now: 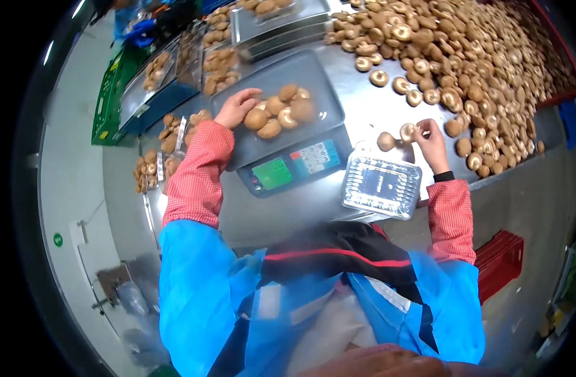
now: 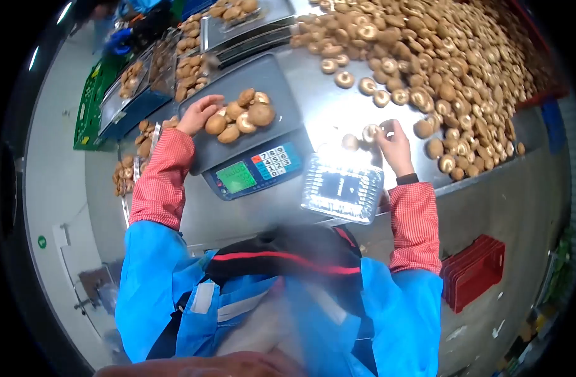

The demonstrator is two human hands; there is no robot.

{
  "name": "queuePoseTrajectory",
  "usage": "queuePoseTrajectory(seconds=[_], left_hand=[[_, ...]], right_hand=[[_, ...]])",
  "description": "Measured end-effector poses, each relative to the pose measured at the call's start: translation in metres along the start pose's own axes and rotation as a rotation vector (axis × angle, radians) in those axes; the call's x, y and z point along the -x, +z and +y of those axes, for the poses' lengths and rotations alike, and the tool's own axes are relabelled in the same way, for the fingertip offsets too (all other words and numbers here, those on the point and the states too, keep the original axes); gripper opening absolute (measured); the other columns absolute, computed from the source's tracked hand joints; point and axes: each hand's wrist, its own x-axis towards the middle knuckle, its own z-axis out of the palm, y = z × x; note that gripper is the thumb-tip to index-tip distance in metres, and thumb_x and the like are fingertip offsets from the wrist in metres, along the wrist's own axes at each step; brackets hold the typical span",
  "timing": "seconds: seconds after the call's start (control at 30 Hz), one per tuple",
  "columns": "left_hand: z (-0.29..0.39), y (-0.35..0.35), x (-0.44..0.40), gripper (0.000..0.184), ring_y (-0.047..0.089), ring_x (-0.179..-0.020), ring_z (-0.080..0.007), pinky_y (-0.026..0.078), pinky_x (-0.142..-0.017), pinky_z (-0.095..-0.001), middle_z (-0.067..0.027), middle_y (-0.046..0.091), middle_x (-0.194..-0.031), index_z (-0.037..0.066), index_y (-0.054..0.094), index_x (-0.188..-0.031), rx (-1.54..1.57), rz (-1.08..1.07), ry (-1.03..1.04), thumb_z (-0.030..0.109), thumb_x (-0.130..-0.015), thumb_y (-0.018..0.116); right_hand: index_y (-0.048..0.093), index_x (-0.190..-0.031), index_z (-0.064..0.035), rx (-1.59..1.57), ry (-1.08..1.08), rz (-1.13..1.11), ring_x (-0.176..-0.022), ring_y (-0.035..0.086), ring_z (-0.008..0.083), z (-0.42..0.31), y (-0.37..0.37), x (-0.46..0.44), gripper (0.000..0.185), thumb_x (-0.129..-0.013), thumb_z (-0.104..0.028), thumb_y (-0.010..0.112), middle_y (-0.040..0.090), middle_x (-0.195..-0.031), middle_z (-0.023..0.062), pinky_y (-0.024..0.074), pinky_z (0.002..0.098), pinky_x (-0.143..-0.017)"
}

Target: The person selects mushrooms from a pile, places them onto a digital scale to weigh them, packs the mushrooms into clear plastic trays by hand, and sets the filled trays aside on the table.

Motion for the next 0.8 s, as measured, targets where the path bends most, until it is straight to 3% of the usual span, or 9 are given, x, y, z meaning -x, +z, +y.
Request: queuePoseTrajectory(seconds=[0.23, 0.33, 0.47, 0.57, 0.6, 0.63, 0.7, 0.73, 0.8], left_hand=[[-0.017, 0.015, 0.02, 0.033, 0.055, -0.08, -0.0068, 0.049, -0.068, -0.0222, -0.0026, 0.064, -0.106, 0.011, 0.056, -0.128, 0.028, 0.45, -0.036, 0.026, -0.099, 0.052], [-0.023, 0.024, 0.029, 0.033, 0.056, -0.081, -0.0078, 0.049, -0.067, -0.0229, -0.0021, 0.064, -0.104, 0.011, 0.056, -0.128, 0.072, 0.568, 0.005, 0.028, -0.1, 0.052], [-0.015, 0.023, 0.05, 0.029, 0.058, -0.078, -0.0089, 0.049, -0.066, -0.0243, -0.0013, 0.063, -0.097, 0.008, 0.059, -0.123, 0.168, 0.666, -0.015, 0.024, -0.098, 0.055], [-0.022, 0.018, 0.08, 0.027, 0.059, -0.076, -0.0082, 0.048, -0.063, -0.0225, -0.0031, 0.067, -0.097, 0.007, 0.06, -0.12, 0.201, 0.702, -0.035, 0.023, -0.099, 0.053], [-0.027, 0.016, 0.088, 0.026, 0.058, -0.075, -0.0077, 0.048, -0.062, -0.0217, -0.0032, 0.067, -0.096, 0.007, 0.06, -0.119, 0.214, 0.697, -0.04, 0.022, -0.099, 0.053], [-0.033, 0.012, 0.094, 0.026, 0.058, -0.074, -0.0071, 0.048, -0.061, -0.0209, -0.0033, 0.067, -0.095, 0.006, 0.061, -0.118, 0.228, 0.693, -0.045, 0.021, -0.099, 0.052], [-0.033, 0.015, 0.105, 0.024, 0.057, -0.07, -0.0056, 0.047, -0.06, -0.0185, -0.0035, 0.067, -0.093, 0.005, 0.062, -0.115, 0.257, 0.703, -0.064, 0.019, -0.099, 0.052], [-0.031, 0.018, 0.109, 0.023, 0.057, -0.071, -0.0056, 0.047, -0.06, -0.0185, -0.0034, 0.067, -0.093, 0.005, 0.063, -0.115, 0.25, 0.707, -0.074, 0.018, -0.098, 0.053], [-0.026, 0.021, 0.112, 0.023, 0.057, -0.071, -0.0056, 0.047, -0.06, -0.0186, -0.0032, 0.067, -0.093, 0.005, 0.063, -0.114, 0.225, 0.711, -0.079, 0.018, -0.098, 0.053]], right_hand=[[0.051, -0.096, -0.0033, -0.331, -0.47, -0.183, -0.073, 0.052, 0.0069, -0.189, 0.086, -0.019, 0.025, -0.083, -0.01, 0.072, 0.053, -0.082, 0.0004, 0.0459, 0.0223, -0.066], [0.06, -0.097, -0.0055, -0.081, -0.61, -0.204, -0.082, 0.06, 0.0333, -0.223, 0.138, -0.028, 0.023, -0.082, -0.021, 0.068, 0.061, -0.086, 0.0144, 0.0484, 0.0427, -0.075], [0.065, -0.089, -0.0063, 0.046, -0.861, 0.009, -0.082, 0.059, 0.0356, -0.206, 0.155, -0.041, 0.014, -0.083, -0.019, 0.062, 0.06, -0.088, 0.0145, 0.0474, 0.0456, -0.076], [0.064, -0.093, -0.0062, 0.046, -0.556, 0.023, -0.083, 0.061, 0.0341, -0.152, 0.12, -0.058, 0.019, -0.086, -0.024, 0.065, 0.061, -0.092, 0.0135, 0.05, 0.0429, -0.07], [0.064, -0.096, -0.0075, 0.388, -0.493, 0.036, -0.085, 0.063, 0.0339, -0.122, 0.104, -0.066, 0.022, -0.086, -0.026, 0.067, 0.062, -0.097, 0.013, 0.051, 0.0431, -0.071], [0.061, -0.107, -0.0092, 0.559, -0.444, -0.034, -0.088, 0.064, 0.0349, -0.097, 0.088, -0.065, 0.032, -0.086, -0.033, 0.066, 0.062, -0.101, 0.0156, 0.0514, 0.0427, -0.073], [0.05, -0.129, -0.0129, 0.931, -0.065, -0.466, -0.096, 0.064, 0.0372, -0.062, 0.067, -0.059, 0.056, -0.086, -0.046, 0.063, 0.062, -0.111, 0.0248, 0.0524, 0.0422, -0.079], [0.055, -0.124, -0.0115, 0.836, -0.068, -0.586, -0.087, 0.067, 0.0341, -0.045, 0.063, -0.051, 0.049, -0.085, -0.039, 0.066, 0.065, -0.096, 0.0203, 0.0541, 0.042, -0.075], [0.056, -0.119, -0.0085, 0.22, 0.237, -0.869, -0.079, 0.066, 0.0232, -0.033, 0.049, -0.04, 0.044, -0.084, -0.031, 0.07, 0.064, -0.086, 0.0127, 0.0536, 0.0348, -0.069]])
